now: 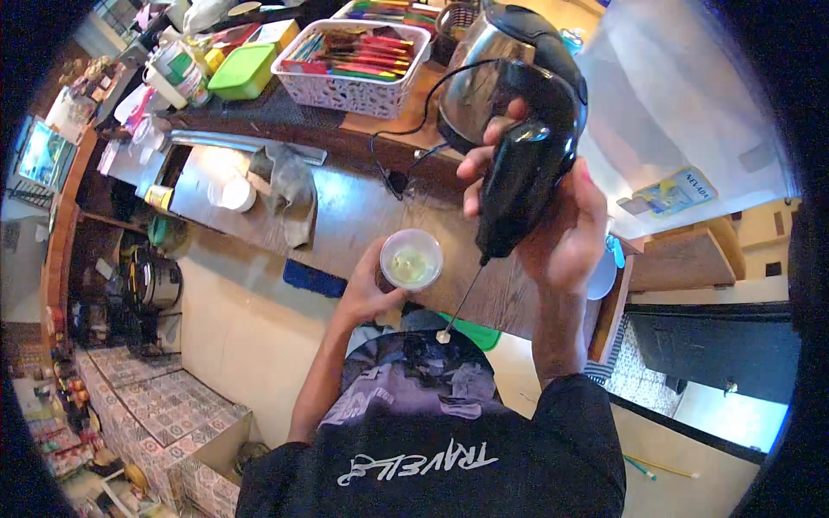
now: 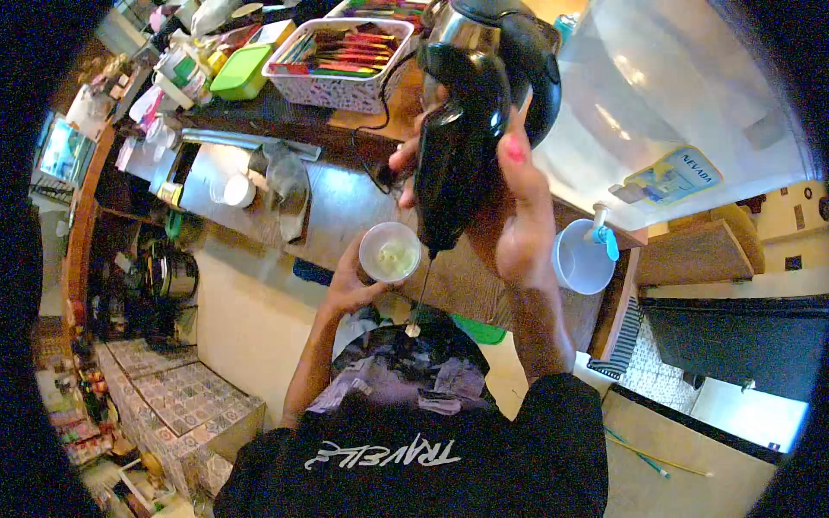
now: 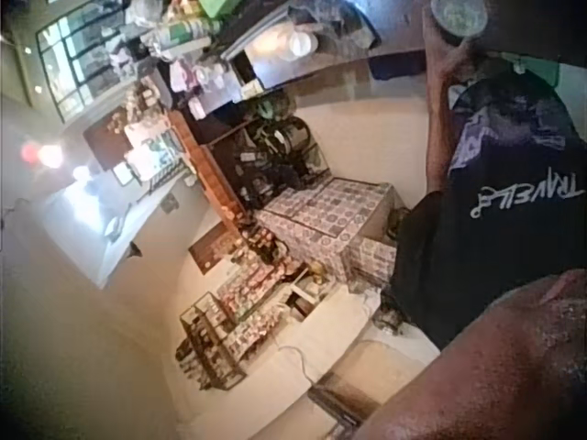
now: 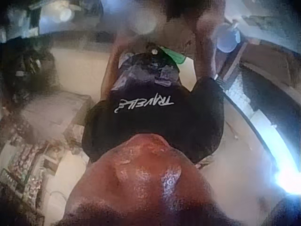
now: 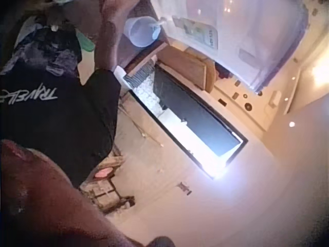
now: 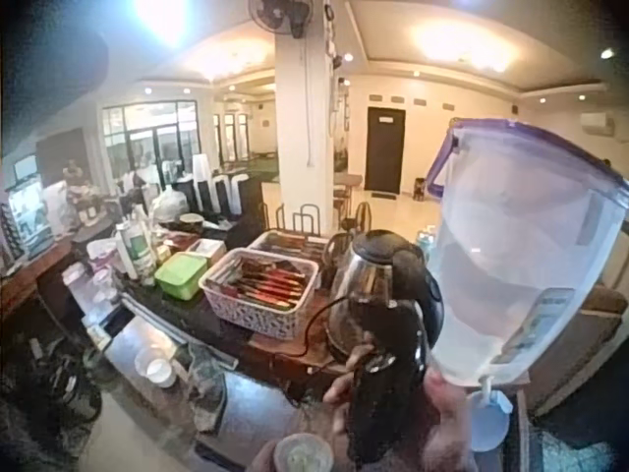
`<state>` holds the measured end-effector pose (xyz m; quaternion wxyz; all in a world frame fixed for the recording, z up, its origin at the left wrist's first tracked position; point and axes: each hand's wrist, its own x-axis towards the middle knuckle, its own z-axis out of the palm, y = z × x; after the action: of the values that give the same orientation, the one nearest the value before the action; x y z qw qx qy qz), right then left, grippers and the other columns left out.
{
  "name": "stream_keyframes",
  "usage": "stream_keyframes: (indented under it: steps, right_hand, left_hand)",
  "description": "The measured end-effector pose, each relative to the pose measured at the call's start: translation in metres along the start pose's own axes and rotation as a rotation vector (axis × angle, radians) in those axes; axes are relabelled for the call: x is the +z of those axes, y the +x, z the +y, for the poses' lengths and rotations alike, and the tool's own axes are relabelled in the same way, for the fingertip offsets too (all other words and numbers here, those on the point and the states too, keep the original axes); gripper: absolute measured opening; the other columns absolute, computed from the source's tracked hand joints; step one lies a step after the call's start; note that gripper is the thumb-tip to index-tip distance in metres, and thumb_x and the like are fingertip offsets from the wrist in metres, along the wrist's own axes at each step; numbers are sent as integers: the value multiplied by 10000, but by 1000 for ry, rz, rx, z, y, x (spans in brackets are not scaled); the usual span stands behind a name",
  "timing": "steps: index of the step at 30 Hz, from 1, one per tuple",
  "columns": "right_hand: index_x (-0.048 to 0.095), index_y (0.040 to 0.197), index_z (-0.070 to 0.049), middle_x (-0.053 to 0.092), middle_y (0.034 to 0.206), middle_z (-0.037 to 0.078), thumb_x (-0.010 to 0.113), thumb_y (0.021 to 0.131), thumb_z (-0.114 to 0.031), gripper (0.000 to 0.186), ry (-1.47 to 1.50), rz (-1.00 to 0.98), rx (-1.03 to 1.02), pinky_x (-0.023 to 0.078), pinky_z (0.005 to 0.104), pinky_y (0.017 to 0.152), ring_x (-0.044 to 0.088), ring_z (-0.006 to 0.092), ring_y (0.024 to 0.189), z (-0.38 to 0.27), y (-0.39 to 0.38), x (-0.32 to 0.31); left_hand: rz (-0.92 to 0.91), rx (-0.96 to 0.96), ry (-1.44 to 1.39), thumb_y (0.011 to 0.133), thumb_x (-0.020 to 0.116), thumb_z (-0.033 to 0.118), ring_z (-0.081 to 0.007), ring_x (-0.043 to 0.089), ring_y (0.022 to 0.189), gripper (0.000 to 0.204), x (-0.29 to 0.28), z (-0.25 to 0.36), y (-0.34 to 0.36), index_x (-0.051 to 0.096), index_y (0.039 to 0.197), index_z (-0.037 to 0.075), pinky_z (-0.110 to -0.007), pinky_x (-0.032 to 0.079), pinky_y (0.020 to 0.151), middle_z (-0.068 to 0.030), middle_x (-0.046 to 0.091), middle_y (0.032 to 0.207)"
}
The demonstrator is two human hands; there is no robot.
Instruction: Preparing a green drink using a kettle and a handheld frother at a cafe counter.
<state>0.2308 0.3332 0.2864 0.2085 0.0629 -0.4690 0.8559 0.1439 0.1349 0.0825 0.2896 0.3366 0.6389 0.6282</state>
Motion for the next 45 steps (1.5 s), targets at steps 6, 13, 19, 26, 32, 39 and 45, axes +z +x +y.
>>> stream_keyframes:
  steps: [6, 13, 19, 26, 32, 39, 45]
  right_hand:
    - [256, 1427, 30, 518, 1165, 219, 401, 910, -492, 748, -36, -89, -218, 501, 411, 774, 587, 314, 948, 12, 12, -8]
    - [287, 1408, 35, 531, 1143, 195, 542, 859, -531, 829, -333, 4, -200, 532, 394, 787, 599, 276, 944, 45, 7, -11]
    - [377, 1299, 22, 528, 1101, 152, 598, 811, -576, 804, -390, 74, -212, 530, 378, 794, 595, 247, 949, 86, -5, -27]
    - [406, 1258, 40, 522, 1087, 144, 634, 789, -576, 807, -353, 107, -250, 533, 378, 782, 595, 246, 928, 113, -21, -47]
    - [345, 1315, -10, 519, 1101, 172, 602, 825, -498, 737, -359, 96, -214, 523, 403, 791, 587, 262, 943, 112, -24, -48]
    - [408, 1261, 7, 510, 1076, 151, 672, 766, -548, 789, -295, 113, -188, 519, 406, 783, 575, 264, 943, 114, -26, -48]
    - [266, 1385, -35, 520, 1144, 195, 601, 825, -494, 797, -338, -17, -227, 518, 412, 835, 588, 278, 986, 119, -27, -64]
  left_hand:
    - [9, 30, -71, 686, 735, 54, -189, 460, 1231, 732, 0, -3, 1, 403, 1338, 17, -336, 350, 1068, -96, 498, 1280]
    - [80, 144, 78, 686, 719, 61, -200, 463, 1220, 725, 5, -15, -6, 407, 1337, -1, -339, 338, 1070, -116, 507, 1264]
    - [129, 137, 155, 682, 731, 121, -250, 480, 1215, 732, 4, -30, -7, 414, 1331, 0, -363, 342, 1066, -142, 515, 1274]
    - [133, 126, 176, 671, 748, 167, -288, 511, 1175, 708, 5, -32, -4, 461, 1300, 13, -372, 371, 1031, -148, 534, 1243]
    - [118, 132, 117, 667, 764, 177, -286, 510, 1176, 729, 7, -38, -4, 455, 1307, 13, -374, 372, 1031, -148, 532, 1241]
    - [114, 130, 138, 648, 811, 221, -280, 505, 1178, 782, 6, -39, -5, 452, 1314, 22, -377, 370, 1030, -145, 524, 1255]
    - [100, 168, 109, 646, 847, 240, -271, 498, 1185, 818, 4, -18, -6, 444, 1326, 28, -372, 368, 1033, -136, 525, 1252]
